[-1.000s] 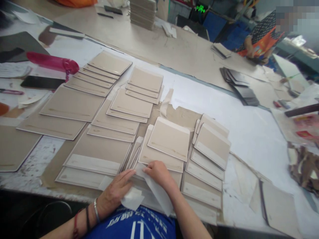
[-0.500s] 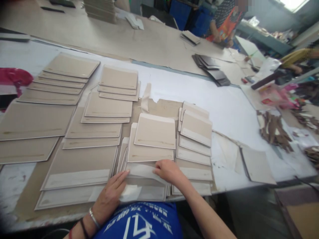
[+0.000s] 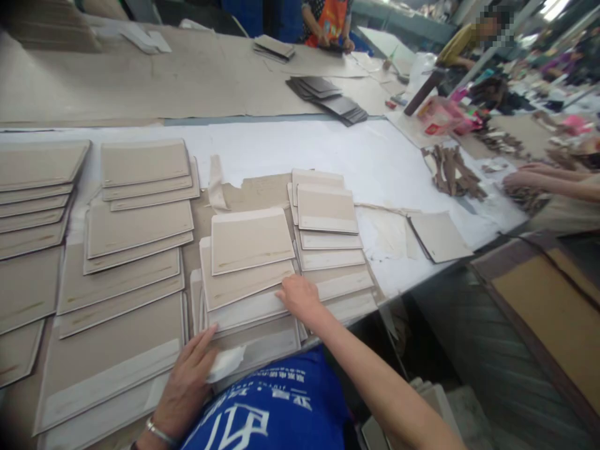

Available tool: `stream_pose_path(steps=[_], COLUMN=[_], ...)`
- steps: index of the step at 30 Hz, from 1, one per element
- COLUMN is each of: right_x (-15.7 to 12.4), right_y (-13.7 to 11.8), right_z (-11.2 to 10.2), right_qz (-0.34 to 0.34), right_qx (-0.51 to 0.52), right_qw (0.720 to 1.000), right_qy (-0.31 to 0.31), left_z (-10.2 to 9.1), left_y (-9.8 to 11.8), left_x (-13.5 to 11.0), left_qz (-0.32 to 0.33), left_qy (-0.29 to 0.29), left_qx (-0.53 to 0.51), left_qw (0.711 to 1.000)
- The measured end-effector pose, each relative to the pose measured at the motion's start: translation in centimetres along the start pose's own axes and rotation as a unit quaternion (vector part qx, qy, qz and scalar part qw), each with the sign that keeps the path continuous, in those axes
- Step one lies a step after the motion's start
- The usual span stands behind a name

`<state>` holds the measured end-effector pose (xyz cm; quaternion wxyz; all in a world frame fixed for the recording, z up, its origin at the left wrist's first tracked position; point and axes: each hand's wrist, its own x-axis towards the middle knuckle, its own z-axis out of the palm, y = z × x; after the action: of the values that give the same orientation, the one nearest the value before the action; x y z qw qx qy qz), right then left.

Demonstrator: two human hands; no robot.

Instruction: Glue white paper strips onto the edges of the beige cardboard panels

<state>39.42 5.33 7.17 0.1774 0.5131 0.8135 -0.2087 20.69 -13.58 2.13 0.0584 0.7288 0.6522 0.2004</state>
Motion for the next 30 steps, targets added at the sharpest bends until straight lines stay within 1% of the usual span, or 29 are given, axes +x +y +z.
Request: stream_pose_path(steps=[4,9,16,19,22,23,24,25,26,27,28,29,30], right_x=[0.0,-0.1,-0.1,-0.5,-1.3,-1.7,-2.2,-2.6,-3.0,-3.4,-3.7,-3.9,-4.1], right_y=[0.2,0.2,0.4,0.2,-0.5,-1.0,-1.4,-1.8,-2.1,-2.2,-2.0,-1.6,-1.0], right_z=[0.2,0.4,0.8,0.4,0.5,0.8,1.4,2.2,3.2,4.2,5.1,5.9,6.6], right_qz=[-0.002,-0.006,-0.019,-0.009,0.020,0.005,-0.033,-0.098,-0.190,-0.284,-0.332,-0.351,-0.354], right_qx=[0.006,0.010,-0.001,-0.033,-0.060,-0.059,-0.052,-0.039,-0.027,-0.023,-0.023,-0.026,-0.032], right_qw=[1.000,1.000,1.000,0.998,0.992,0.990,0.987,0.981,0.966,0.944,0.930,0.924,0.924], right_qy=[0.006,0.007,0.012,0.047,0.107,0.128,0.148,0.162,0.173,0.167,0.155,0.148,0.142], left_z=[0.1,0.4,0.2,0.0,-0.1,-0.2,-0.2,-0.3,-0.3,-0.3,-0.3,-0.3,-0.2], left_y=[-0.2,-0.4,-0.6,-0.5,-0.4,-0.4,-0.4,-0.4,-0.4,-0.4,-0.5,-0.5,-0.6], left_x=[-0.1,-0.3,0.1,0.4,0.6,0.6,0.6,0.6,0.6,0.6,0.6,0.5,0.5], left_qz=[0.018,0.016,0.035,0.043,0.044,0.045,0.045,0.047,0.049,0.052,0.056,0.059,0.060], left_qy=[-0.003,-0.012,-0.006,0.013,0.014,0.012,0.010,0.008,0.007,0.007,0.008,0.009,0.010], left_qx=[-0.001,-0.016,0.001,0.015,0.026,0.029,0.032,0.034,0.037,0.039,0.040,0.042,0.043], left_qw=[1.000,1.000,0.999,0.999,0.999,0.999,0.998,0.998,0.998,0.998,0.998,0.997,0.997])
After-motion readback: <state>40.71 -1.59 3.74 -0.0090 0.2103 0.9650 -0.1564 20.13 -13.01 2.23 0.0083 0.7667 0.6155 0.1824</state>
